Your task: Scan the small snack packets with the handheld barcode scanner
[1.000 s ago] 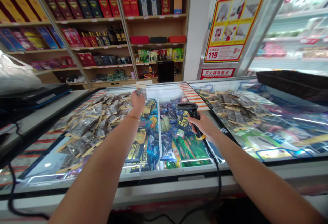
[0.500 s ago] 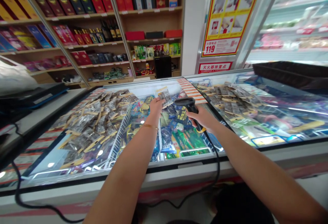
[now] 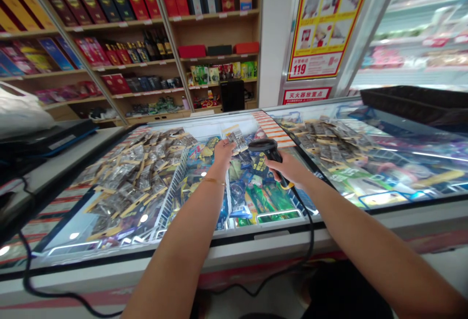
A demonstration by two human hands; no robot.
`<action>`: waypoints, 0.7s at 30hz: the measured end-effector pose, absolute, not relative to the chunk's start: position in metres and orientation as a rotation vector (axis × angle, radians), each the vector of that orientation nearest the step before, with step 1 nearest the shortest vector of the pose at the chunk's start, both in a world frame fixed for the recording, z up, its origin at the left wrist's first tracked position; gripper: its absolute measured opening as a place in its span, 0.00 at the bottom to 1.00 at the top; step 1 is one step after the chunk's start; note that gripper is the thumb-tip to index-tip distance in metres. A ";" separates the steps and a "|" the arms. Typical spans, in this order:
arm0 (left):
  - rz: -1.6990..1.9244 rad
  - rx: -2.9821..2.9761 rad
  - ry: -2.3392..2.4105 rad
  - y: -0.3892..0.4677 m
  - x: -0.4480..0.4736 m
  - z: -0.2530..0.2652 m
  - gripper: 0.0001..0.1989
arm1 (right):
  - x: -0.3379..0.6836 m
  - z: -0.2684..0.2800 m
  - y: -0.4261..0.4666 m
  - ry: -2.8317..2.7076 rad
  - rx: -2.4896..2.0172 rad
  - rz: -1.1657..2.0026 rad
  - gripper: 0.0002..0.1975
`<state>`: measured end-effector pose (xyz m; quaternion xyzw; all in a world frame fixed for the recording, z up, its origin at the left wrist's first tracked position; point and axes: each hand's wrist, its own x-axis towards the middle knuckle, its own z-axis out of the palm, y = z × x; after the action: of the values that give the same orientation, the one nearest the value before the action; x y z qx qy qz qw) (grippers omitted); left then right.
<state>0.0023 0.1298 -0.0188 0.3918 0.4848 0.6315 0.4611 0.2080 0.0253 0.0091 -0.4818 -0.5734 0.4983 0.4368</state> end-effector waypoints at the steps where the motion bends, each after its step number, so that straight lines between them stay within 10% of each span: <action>1: 1.551 0.969 1.198 0.130 0.002 -0.019 0.09 | 0.208 0.009 0.025 -1.425 -1.205 1.240 0.13; 21: 1.565 1.004 1.238 0.129 0.001 -0.016 0.13 | 0.206 0.011 0.024 -1.423 -1.104 1.279 0.10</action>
<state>0.0007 0.1291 -0.0161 0.4039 0.4981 0.6298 0.4383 0.2063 0.0236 0.0109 -0.4465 -0.5755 0.5173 0.4494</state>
